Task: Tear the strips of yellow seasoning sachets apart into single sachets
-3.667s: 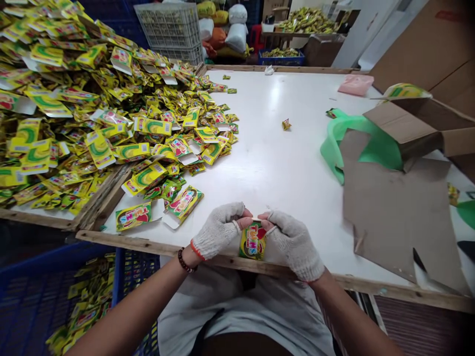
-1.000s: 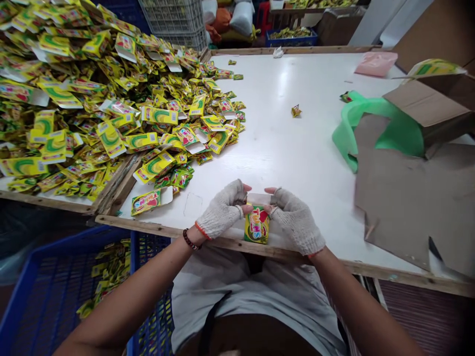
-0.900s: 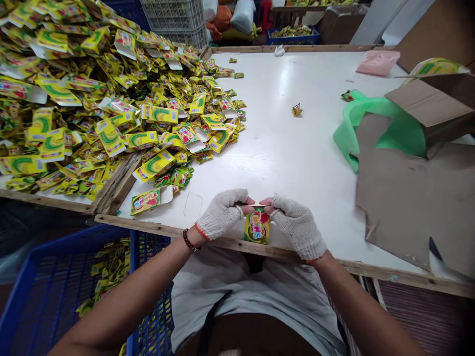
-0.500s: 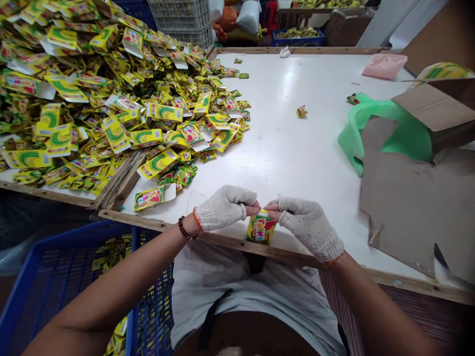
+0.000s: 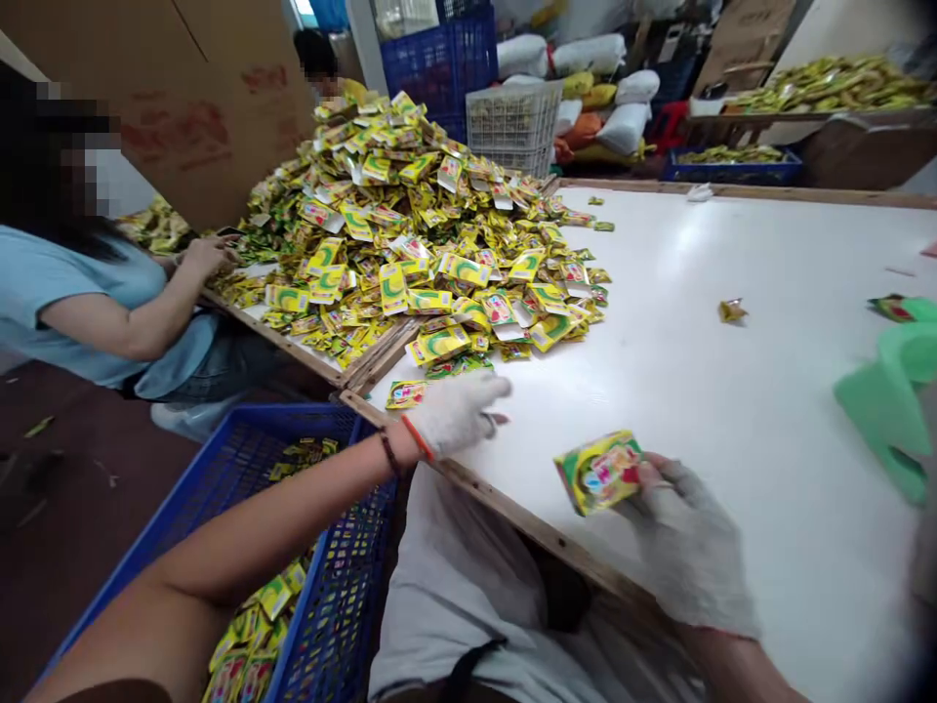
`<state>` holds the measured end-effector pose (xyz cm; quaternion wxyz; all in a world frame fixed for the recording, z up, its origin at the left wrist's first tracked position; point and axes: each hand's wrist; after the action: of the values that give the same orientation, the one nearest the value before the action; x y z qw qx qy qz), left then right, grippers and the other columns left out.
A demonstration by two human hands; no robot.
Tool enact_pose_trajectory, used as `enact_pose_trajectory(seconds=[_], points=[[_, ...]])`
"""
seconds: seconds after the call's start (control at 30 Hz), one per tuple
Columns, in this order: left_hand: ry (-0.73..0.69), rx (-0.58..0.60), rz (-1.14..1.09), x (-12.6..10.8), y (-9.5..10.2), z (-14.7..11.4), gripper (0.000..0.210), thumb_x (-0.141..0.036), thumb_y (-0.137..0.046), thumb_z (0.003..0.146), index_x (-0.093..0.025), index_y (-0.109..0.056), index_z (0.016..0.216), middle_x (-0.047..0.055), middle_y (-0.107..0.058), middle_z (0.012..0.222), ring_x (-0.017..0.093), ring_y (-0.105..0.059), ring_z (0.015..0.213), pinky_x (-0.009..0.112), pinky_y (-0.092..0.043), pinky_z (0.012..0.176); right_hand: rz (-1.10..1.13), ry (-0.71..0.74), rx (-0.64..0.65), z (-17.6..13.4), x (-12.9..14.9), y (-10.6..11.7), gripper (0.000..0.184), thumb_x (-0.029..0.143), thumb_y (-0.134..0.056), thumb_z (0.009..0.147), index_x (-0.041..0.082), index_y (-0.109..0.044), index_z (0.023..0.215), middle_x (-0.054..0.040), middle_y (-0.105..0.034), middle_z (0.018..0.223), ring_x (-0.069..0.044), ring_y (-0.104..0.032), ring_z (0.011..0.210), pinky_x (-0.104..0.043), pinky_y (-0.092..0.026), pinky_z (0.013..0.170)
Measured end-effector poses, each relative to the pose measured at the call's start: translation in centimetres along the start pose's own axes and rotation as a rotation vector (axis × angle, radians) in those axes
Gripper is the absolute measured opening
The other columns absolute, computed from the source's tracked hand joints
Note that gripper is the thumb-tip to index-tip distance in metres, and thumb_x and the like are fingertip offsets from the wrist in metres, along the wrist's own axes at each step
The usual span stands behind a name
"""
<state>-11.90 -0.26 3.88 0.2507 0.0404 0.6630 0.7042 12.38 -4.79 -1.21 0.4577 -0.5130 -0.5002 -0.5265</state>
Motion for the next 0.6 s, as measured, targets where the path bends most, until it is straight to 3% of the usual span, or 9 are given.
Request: enact_pose_trajectory(seconds=[0.03, 0.13, 0.2, 0.23, 0.3, 0.4, 0.47, 0.6], points=[[0.116, 0.039, 0.070, 1.8, 0.8, -0.3, 0.032, -0.029, -0.059, 0.071, -0.018, -0.056, 0.101, 0.010, -0.058, 0.099, 0.023, -0.054, 0.090, 0.031, -0.042, 0.077, 0.052, -0.036, 0.110, -0.9, 0.6, -1.7, 0.027, 0.037, -0.053, 0.079, 0.020, -0.061, 0.097, -0.0060, -0.069, 0.087, -0.021, -0.066, 0.071, -0.035, -0.057, 0.063], [0.349, 0.184, 0.154, 6.0, 2.2, -1.0, 0.035, -0.018, -0.064, 0.058, -0.017, -0.059, 0.093, 0.009, -0.060, 0.087, 0.025, -0.056, 0.080, 0.032, -0.042, 0.071, 0.085, -0.073, 0.688, -4.3, 2.2, -6.0, 0.024, 0.032, -0.058, 0.073, 0.026, -0.063, 0.096, -0.0017, -0.071, 0.080, -0.021, -0.067, 0.069, -0.033, -0.057, 0.061], [0.377, 0.199, 0.154, 6.9, 2.2, -1.3, 0.037, -0.016, -0.062, 0.057, -0.016, -0.058, 0.094, 0.010, -0.060, 0.088, 0.025, -0.056, 0.079, 0.033, -0.042, 0.071, -0.007, -0.007, 0.793, -5.6, 2.5, -7.0, 0.028, 0.026, -0.063, 0.067, 0.030, -0.065, 0.095, -0.0006, -0.071, 0.084, -0.023, -0.067, 0.075, -0.034, -0.057, 0.068], [0.360, 0.172, 0.146, 6.6, 1.8, -1.3, 0.038, -0.018, -0.062, 0.059, -0.016, -0.057, 0.097, 0.011, -0.059, 0.092, 0.026, -0.055, 0.082, 0.034, -0.042, 0.073, -0.062, 0.014, 0.752, -5.7, 2.4, -7.0, 0.026, 0.025, -0.062, 0.067, 0.029, -0.066, 0.093, -0.0014, -0.070, 0.087, -0.024, -0.066, 0.079, -0.036, -0.056, 0.072], [0.312, 0.057, 0.065, 4.7, 0.5, -1.1, 0.045, -0.025, -0.063, 0.062, -0.016, -0.052, 0.104, 0.010, -0.056, 0.100, 0.025, -0.052, 0.089, 0.034, -0.042, 0.078, -0.133, 0.011, 0.544, -4.9, 1.8, -5.8, 0.021, 0.028, -0.057, 0.073, 0.024, -0.066, 0.092, -0.0050, -0.070, 0.090, -0.024, -0.065, 0.083, -0.038, -0.053, 0.078], [0.258, -0.139, -0.292, -0.7, -2.7, -0.5, 0.053, -0.036, -0.066, 0.062, -0.017, -0.045, 0.107, 0.005, -0.054, 0.095, 0.020, -0.051, 0.084, 0.032, -0.043, 0.076, -0.105, -0.003, 0.248, -2.6, 1.1, -3.1, 0.035, 0.033, -0.054, 0.078, 0.019, -0.055, 0.110, -0.0097, -0.065, 0.103, -0.022, -0.063, 0.092, -0.037, -0.052, 0.082], [0.224, -0.169, -0.600, -4.7, -5.1, -0.1, 0.043, -0.036, -0.061, 0.070, -0.018, -0.046, 0.106, 0.004, -0.054, 0.091, 0.018, -0.051, 0.081, 0.031, -0.044, 0.074, -0.116, 0.037, 0.120, -1.4, 1.0, -1.3, 0.045, 0.033, -0.054, 0.077, 0.018, -0.047, 0.119, -0.0105, -0.061, 0.112, -0.022, -0.060, 0.099, -0.037, -0.050, 0.085], [0.237, -0.121, -1.033, -10.0, -8.8, 1.2, 0.030, -0.028, -0.047, 0.081, -0.019, -0.044, 0.110, 0.006, -0.056, 0.097, 0.017, -0.054, 0.089, 0.032, -0.045, 0.079, -0.197, 0.030, 0.007, -0.4, 0.5, 1.6, 0.035, 0.031, -0.053, 0.078, 0.016, -0.054, 0.109, -0.0100, -0.062, 0.110, -0.023, -0.059, 0.099, -0.039, -0.048, 0.088]])
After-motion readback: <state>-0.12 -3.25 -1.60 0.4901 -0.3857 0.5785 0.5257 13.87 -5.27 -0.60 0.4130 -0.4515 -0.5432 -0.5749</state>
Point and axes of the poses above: each hand's wrist, its own z-axis towards the middle knuckle, its own y-axis out of the back of the hand, x = y × z
